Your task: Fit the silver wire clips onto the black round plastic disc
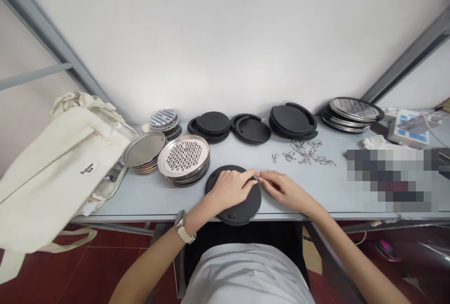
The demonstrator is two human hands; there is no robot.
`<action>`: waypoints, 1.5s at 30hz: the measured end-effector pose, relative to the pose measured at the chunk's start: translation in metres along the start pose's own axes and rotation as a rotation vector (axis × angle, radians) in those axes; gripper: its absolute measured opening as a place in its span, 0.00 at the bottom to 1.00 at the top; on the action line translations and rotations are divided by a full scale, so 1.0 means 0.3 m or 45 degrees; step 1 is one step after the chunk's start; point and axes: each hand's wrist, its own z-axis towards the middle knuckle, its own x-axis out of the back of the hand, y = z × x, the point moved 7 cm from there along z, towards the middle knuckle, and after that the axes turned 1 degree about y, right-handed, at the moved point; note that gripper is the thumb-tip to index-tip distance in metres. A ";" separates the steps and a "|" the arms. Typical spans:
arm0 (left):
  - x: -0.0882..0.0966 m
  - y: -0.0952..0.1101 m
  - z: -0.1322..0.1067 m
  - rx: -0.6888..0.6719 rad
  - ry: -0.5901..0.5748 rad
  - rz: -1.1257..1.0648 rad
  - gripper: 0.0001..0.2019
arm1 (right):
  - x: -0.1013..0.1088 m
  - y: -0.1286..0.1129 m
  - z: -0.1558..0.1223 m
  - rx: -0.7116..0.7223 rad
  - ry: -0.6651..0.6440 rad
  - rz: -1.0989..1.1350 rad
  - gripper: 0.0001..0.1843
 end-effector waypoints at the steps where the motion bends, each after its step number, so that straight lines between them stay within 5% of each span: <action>1: 0.000 -0.001 0.000 0.000 -0.002 -0.002 0.14 | -0.001 -0.002 -0.002 -0.007 0.009 0.003 0.15; 38: 0.000 0.011 0.006 -0.030 0.072 0.000 0.14 | -0.020 0.032 -0.014 -0.195 0.068 0.315 0.09; 45: -0.002 0.011 0.007 -0.027 0.080 0.028 0.12 | -0.038 0.043 0.000 -0.298 0.179 0.316 0.10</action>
